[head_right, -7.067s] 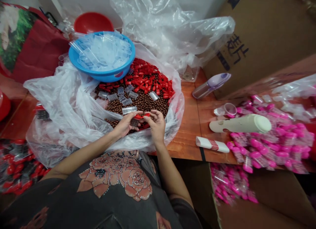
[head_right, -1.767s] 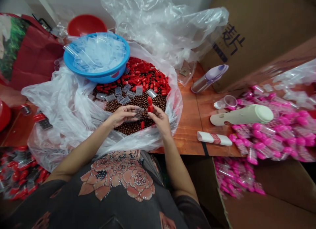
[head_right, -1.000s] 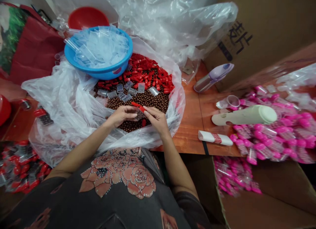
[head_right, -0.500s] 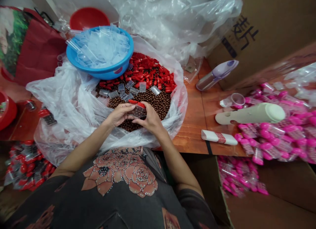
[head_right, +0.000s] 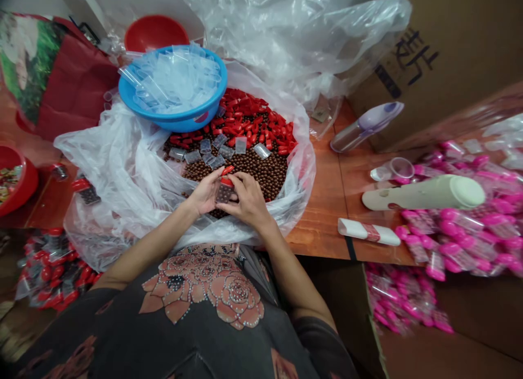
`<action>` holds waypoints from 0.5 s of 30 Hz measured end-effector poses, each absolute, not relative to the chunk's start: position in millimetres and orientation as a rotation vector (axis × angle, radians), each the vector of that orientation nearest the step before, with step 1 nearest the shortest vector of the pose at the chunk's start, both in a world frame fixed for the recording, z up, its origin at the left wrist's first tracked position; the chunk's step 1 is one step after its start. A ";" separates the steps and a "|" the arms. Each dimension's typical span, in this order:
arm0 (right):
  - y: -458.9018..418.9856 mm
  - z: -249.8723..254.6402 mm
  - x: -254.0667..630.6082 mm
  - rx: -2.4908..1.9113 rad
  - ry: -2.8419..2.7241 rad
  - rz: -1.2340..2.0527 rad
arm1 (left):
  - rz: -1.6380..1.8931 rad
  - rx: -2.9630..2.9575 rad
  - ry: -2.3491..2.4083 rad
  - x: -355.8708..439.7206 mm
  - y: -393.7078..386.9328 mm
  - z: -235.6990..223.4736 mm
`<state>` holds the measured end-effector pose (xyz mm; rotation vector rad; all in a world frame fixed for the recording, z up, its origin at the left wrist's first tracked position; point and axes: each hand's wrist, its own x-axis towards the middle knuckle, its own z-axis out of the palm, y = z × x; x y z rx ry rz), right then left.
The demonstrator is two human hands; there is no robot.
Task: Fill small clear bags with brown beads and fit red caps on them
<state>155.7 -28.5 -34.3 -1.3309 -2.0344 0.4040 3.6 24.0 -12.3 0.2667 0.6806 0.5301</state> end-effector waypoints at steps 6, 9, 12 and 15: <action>-13.1 -38.9 186.7 -1.518 -1.916 0.440 | 0.587 0.361 0.760 -7.0 27.5 -16.1; 0.4 -49.3 199.5 -1.812 -2.089 0.289 | 0.597 0.411 0.738 -8.4 26.9 -13.7; 9.2 -59.0 202.7 -1.862 -2.273 0.222 | 0.604 0.461 0.737 -7.8 24.6 -12.0; 10.9 -62.2 200.2 -1.780 -2.236 0.218 | 0.618 0.513 0.759 -7.5 22.4 -11.0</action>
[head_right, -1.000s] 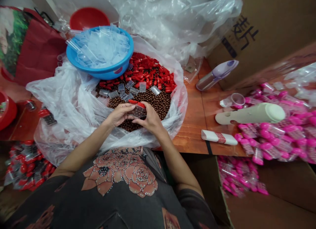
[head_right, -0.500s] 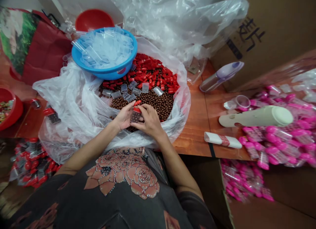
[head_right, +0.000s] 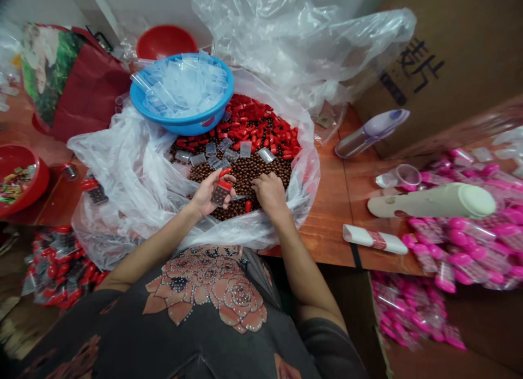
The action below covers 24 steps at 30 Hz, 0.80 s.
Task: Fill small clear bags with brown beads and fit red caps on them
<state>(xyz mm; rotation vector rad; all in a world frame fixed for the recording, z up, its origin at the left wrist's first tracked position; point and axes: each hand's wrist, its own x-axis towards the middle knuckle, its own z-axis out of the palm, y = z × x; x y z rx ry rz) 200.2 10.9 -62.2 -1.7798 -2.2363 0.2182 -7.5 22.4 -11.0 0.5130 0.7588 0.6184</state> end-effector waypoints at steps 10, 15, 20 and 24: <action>-15.6 -17.1 163.9 -1.317 -1.811 0.651 | 0.668 0.641 0.862 3.5 13.0 -13.3; -23.8 -14.0 157.6 -1.309 -2.060 0.545 | 0.769 0.767 0.893 6.2 7.8 -23.0; -31.6 -28.1 148.8 -1.332 -2.126 0.448 | 0.865 0.706 0.871 5.6 10.6 -13.8; -31.9 -31.7 144.7 -1.392 -1.929 0.372 | 0.895 0.749 0.839 6.5 11.3 -6.5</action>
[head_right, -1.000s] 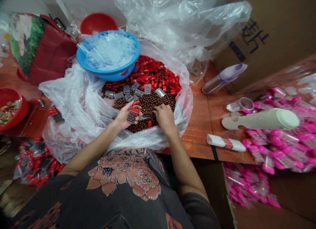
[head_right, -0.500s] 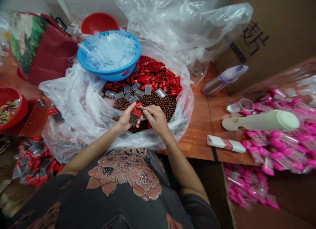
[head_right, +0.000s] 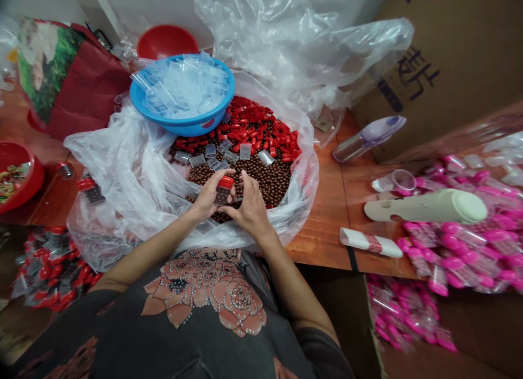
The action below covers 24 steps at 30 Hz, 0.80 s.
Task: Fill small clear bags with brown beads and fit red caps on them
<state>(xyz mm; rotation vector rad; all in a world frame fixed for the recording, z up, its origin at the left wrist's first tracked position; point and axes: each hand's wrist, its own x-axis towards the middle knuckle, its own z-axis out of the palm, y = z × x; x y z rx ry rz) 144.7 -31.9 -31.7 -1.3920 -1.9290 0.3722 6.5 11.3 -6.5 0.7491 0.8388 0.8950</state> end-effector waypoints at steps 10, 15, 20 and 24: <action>-29.9 -22.8 149.6 -1.373 -2.166 0.130 | 0.825 0.734 0.914 6.6 4.6 -20.5; -28.2 -26.5 146.1 -1.302 -2.261 0.106 | 0.883 0.701 0.906 9.1 -5.4 -22.9; -32.0 -30.3 136.9 -1.294 -2.264 0.220 | 0.960 0.787 1.038 -14.7 -6.8 -4.5; -30.8 -41.9 149.9 -1.391 -2.207 0.344 | 1.445 1.066 1.440 -110.6 20.6 19.2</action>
